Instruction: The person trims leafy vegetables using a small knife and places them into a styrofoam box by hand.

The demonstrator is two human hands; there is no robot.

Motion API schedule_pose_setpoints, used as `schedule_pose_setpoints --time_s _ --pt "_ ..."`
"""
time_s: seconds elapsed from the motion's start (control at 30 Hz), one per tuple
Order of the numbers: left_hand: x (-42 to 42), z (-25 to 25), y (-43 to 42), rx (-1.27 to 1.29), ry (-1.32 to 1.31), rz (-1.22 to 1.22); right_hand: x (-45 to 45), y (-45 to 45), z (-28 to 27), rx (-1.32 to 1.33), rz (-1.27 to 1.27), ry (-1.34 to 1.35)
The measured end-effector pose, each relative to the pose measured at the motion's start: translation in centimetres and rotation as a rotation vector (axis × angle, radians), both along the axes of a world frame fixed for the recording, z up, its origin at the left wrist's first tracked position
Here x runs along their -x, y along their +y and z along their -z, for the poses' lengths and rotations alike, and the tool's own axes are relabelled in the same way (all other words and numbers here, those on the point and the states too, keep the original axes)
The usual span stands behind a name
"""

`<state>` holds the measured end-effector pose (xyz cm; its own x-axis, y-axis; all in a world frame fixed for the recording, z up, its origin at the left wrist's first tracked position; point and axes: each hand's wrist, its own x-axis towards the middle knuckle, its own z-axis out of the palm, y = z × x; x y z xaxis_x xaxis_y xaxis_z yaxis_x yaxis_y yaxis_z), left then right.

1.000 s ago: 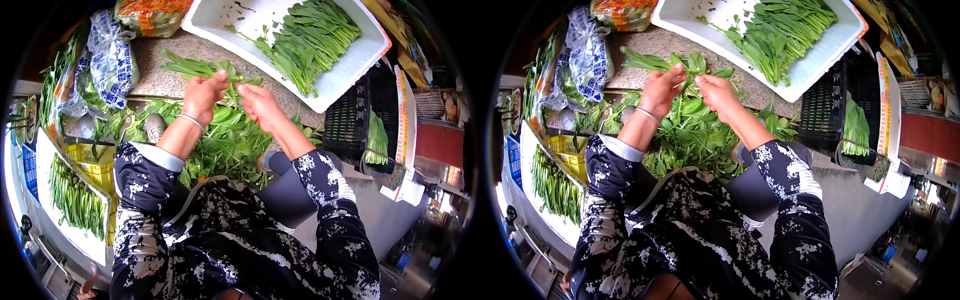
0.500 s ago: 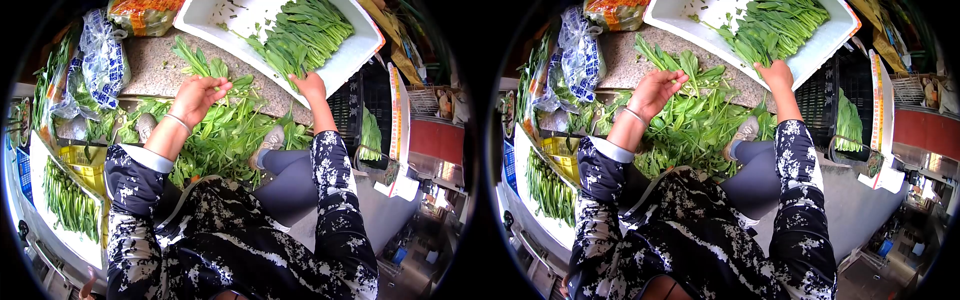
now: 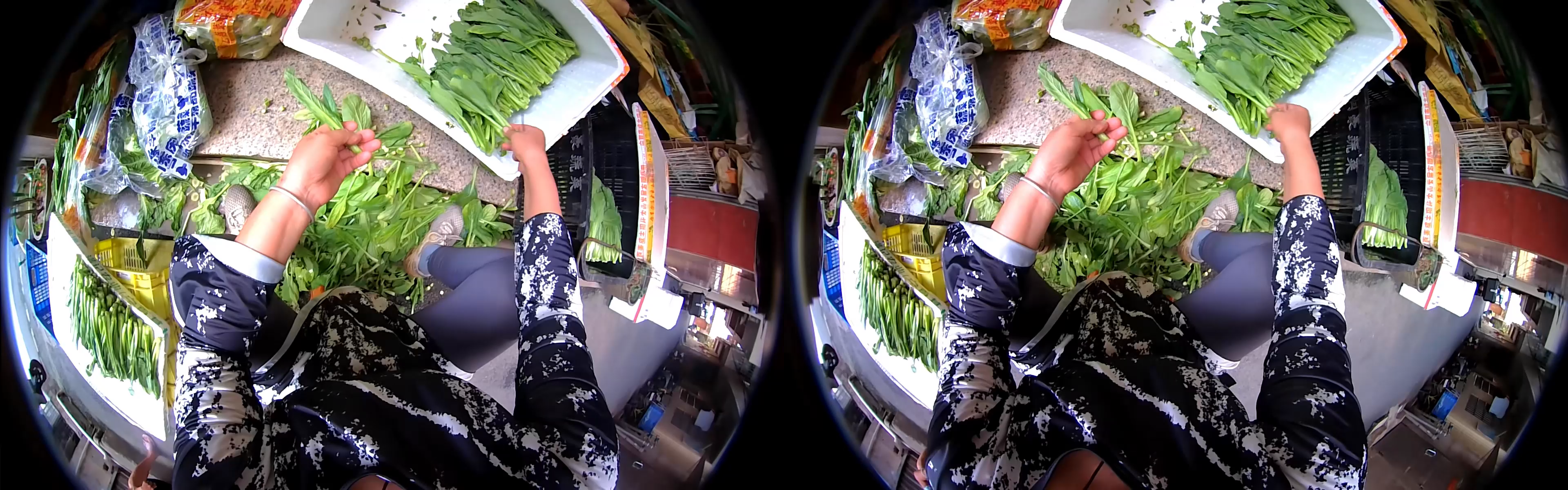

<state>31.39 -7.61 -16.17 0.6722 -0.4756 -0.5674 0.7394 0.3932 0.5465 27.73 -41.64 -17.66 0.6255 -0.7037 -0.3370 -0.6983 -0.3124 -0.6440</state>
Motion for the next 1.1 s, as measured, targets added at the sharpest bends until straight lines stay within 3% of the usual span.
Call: schedule_pose_setpoints --time_s 0.23,0.43,0.67,0.7,0.77,0.9,1.1 --pt "0.2 0.1 -0.1 0.001 -0.019 0.016 1.2 -3.1 -2.2 -0.335 0.287 -0.324" --pt "0.7 0.3 -0.9 0.016 0.014 0.063 1.0 0.4 -5.2 -0.621 0.175 -0.554" --pt "0.9 0.7 -1.6 0.027 0.044 0.063 0.6 -0.2 -3.6 0.093 0.161 -0.336" --pt "0.8 0.8 -1.6 0.031 0.036 0.068 0.7 0.0 -4.2 0.093 0.159 -0.332" --pt "0.7 0.7 -1.5 0.030 0.038 0.065 1.2 1.0 -6.1 0.663 0.083 -0.260" --pt "0.8 0.6 -1.4 0.020 0.026 0.069 1.7 1.2 -7.1 0.809 0.076 -0.131" --pt "0.9 0.5 -1.2 0.017 0.016 0.062 2.4 0.0 -7.5 0.740 0.150 -0.337"
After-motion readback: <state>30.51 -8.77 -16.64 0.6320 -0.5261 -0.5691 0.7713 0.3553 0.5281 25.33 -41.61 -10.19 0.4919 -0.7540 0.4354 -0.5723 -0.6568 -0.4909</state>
